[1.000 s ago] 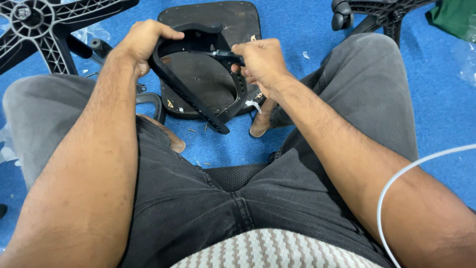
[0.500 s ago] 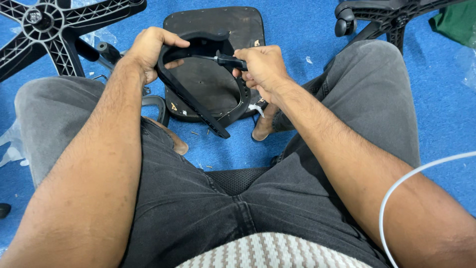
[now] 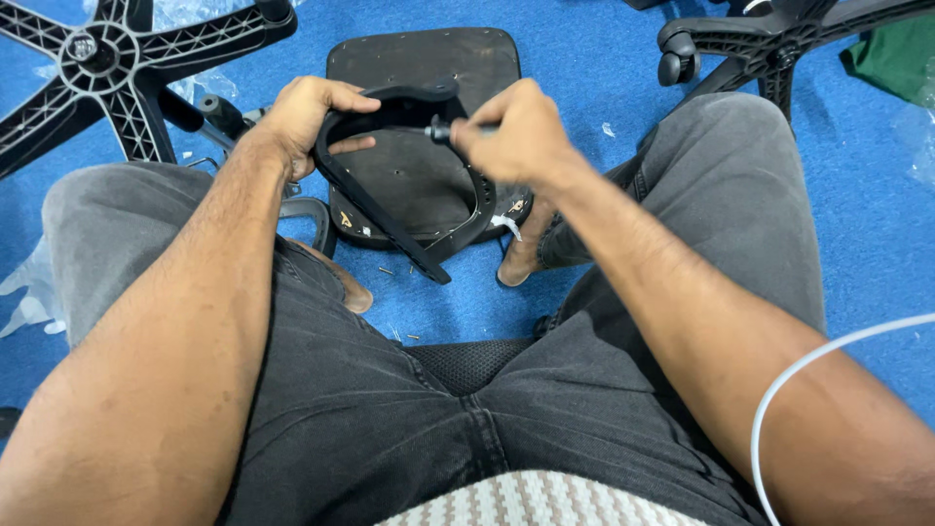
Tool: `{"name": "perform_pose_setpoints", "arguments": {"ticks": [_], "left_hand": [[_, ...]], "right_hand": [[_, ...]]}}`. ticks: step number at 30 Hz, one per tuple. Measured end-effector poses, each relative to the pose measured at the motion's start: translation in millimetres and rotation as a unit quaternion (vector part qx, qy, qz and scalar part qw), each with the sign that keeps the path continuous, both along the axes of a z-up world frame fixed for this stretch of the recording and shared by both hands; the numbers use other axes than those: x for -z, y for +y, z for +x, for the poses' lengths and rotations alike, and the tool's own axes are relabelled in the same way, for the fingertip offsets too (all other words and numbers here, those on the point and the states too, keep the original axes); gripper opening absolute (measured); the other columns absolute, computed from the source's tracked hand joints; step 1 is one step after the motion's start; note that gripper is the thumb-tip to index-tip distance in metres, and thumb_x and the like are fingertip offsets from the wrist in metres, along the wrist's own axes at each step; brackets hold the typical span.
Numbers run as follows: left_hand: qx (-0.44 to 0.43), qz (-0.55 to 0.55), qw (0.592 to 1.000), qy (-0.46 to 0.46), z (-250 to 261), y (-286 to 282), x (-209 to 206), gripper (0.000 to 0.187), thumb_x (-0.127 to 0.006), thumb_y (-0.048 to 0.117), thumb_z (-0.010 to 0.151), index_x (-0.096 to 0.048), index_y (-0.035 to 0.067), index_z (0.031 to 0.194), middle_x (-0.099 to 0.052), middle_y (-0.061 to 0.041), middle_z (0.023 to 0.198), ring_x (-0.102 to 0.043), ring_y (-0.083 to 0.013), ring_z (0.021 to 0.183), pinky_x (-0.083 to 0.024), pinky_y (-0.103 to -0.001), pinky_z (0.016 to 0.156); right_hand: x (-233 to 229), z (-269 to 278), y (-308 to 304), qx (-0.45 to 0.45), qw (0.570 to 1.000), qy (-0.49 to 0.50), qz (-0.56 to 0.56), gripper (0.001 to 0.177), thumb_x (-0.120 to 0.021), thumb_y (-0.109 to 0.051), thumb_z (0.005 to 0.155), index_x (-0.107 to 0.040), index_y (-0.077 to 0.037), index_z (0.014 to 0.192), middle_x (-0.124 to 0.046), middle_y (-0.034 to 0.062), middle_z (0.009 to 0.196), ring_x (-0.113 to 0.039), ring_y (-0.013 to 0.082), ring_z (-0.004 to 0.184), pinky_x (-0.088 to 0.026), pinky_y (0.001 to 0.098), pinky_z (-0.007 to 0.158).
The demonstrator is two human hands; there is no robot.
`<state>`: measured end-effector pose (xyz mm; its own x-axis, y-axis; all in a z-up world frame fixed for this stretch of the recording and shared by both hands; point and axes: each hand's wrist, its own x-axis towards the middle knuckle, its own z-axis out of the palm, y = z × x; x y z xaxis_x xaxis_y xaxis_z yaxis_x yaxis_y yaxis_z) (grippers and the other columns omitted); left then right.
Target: The person uses a screwdriver to attach a black plastic frame to a chair seat base, tightening multiple screws to secure the components together.
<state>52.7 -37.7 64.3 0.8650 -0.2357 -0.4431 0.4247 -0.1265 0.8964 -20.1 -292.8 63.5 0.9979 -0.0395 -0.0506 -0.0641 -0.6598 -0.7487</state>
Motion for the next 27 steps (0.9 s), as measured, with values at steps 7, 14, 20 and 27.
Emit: {"name": "perform_pose_setpoints", "arguments": {"ticks": [7,14,20,27], "left_hand": [[-0.011,0.004,1.000,-0.013,-7,-2,-2,0.039,-0.073,0.016,0.079,-0.069,0.002,0.115,-0.071,-0.009,0.116,-0.070,-0.0174,0.108,-0.064,-0.032,0.087],[-0.008,-0.001,0.999,-0.034,-10,-11,-6,0.036,-0.075,0.016,0.079,-0.069,-0.001,0.111,-0.071,-0.010,0.112,-0.071,-0.0180,0.105,-0.065,-0.030,0.087],[-0.022,-0.015,0.999,-0.017,-9,-9,-7,0.032,-0.072,0.014,0.080,-0.070,0.000,0.107,-0.071,-0.012,0.110,-0.071,-0.0194,0.102,-0.064,-0.030,0.084],[-0.040,-0.015,0.999,-0.016,-7,-4,-1,0.031,-0.074,0.014,0.077,-0.070,0.003,0.106,-0.070,-0.009,0.110,-0.070,-0.0180,0.101,-0.063,-0.030,0.082]], "right_hand": [[-7,-10,10,-0.073,0.992,-0.100,-0.011,0.034,-0.078,-0.021,0.075,-0.075,0.002,0.099,-0.076,0.0166,0.082,-0.076,0.0216,0.070,-0.062,0.0336,0.067],[-25,-4,5,0.045,0.985,0.127,0.107,0.036,-0.062,-0.020,0.097,-0.070,0.011,0.080,-0.073,0.0189,0.072,-0.072,0.0165,0.057,-0.059,0.0305,0.053],[-11,-5,0,0.047,0.988,-0.004,0.144,0.021,-0.086,-0.006,0.070,-0.081,-0.002,0.090,-0.078,0.0063,0.082,-0.072,0.0085,0.064,-0.059,0.0221,0.060],[-17,-7,10,0.014,0.974,0.214,0.076,0.037,-0.060,-0.034,0.106,-0.065,0.002,0.109,-0.072,0.0168,0.077,-0.067,0.0167,0.057,-0.063,0.0301,0.058]]}}
